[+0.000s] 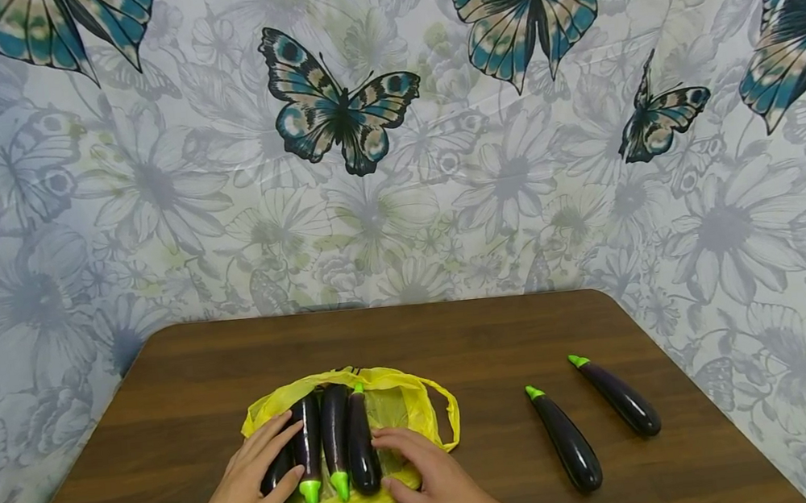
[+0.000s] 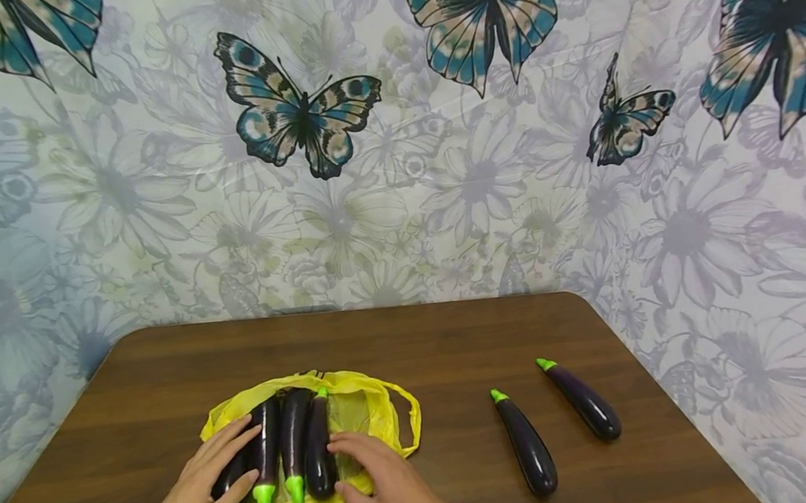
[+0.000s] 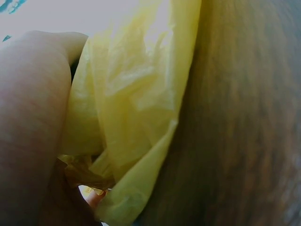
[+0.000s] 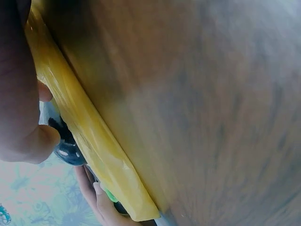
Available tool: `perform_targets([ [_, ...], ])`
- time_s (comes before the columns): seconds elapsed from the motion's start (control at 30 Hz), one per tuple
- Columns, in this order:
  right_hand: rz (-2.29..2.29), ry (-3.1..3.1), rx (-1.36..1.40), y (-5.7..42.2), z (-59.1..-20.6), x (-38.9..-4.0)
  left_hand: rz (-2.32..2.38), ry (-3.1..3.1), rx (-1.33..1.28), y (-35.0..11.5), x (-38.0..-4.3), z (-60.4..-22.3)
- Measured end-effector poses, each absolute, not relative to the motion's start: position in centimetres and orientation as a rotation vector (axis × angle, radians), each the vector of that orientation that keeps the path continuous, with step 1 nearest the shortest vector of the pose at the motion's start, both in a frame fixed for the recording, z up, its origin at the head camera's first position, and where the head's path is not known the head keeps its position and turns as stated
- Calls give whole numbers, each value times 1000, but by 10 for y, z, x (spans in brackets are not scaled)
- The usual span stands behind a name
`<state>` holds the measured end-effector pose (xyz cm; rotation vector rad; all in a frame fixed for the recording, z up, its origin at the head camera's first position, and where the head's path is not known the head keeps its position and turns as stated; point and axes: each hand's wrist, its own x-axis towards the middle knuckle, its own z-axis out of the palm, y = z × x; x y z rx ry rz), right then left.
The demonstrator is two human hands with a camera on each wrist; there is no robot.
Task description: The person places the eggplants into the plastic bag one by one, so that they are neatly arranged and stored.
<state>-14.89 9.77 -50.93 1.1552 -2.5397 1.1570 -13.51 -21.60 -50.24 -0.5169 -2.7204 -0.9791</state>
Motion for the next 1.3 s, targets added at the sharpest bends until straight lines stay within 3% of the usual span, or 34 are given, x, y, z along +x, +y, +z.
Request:
perform_targets([
  [0.87, 1260, -2500, 948, 115, -504, -140, -1002, -2729, -509, -216, -135, -500],
  [1.3, 1044, -2473, 948, 130, -499, -141, -991, -2723, -513, -215, -135, -500],
])
